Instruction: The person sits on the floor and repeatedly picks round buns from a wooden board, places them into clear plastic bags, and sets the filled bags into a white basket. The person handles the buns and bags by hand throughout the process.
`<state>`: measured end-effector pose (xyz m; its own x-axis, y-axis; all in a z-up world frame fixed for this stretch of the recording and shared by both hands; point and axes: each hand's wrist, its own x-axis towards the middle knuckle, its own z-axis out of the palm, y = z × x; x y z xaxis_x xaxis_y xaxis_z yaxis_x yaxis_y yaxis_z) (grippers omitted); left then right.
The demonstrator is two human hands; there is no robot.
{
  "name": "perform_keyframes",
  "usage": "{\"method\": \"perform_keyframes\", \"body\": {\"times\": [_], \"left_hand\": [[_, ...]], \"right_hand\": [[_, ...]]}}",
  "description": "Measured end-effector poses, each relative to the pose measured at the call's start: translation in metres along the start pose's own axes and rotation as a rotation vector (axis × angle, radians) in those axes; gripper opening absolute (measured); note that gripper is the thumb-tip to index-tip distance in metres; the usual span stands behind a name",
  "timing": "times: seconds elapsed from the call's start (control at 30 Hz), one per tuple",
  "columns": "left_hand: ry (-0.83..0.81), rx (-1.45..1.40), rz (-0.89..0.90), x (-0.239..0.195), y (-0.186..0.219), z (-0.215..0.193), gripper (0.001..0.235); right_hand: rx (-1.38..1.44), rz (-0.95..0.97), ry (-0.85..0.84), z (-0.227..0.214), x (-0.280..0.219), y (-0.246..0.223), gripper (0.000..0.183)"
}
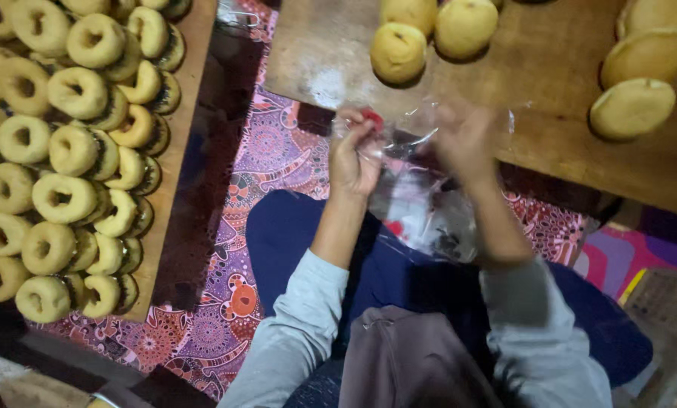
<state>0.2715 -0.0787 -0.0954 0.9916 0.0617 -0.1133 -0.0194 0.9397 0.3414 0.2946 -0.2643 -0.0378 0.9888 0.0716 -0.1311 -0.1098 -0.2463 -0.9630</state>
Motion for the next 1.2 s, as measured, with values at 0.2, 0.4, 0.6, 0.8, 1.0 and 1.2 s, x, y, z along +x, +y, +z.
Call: {"method": "perform_keyframes", "body": {"times": [0.2, 0.4, 0.6, 0.8, 1.0, 1.2], "left_hand": [[0.131, -0.422, -0.016, 0.031, 0.009, -0.033, 0.024], [0.179, -0.639, 0.002, 0.036, -0.013, -0.044, 0.039], [0.023, -0.361, 0.09, 0.007, -0.041, -0.022, 0.046], [-0.243, -0.516, -0.075, -0.024, -0.048, 0.011, 0.067], [0.107, 1.152, 0.333, -0.097, -0.048, 0.038, 0.065], [-0.316, 1.779, 0.631, -0.127, 0.034, 0.039, 0.029]], "right_hand": [[-0.639, -0.471, 0.263, -0.04, 0.111, 0.024, 0.086], [0.477, 0.073, 0.08, -0.013, -0.025, 0.022, 0.073], [0.42, -0.008, 0.083, 0.034, -0.081, -0.006, 0.06], [-0.225, -0.459, 0.254, 0.054, -0.077, -0.019, 0.074], [-0.336, -0.408, 0.362, 0.051, -0.077, -0.033, 0.056], [-0.264, -0.429, 0.242, 0.076, -0.09, -0.019, 0.055]]}}
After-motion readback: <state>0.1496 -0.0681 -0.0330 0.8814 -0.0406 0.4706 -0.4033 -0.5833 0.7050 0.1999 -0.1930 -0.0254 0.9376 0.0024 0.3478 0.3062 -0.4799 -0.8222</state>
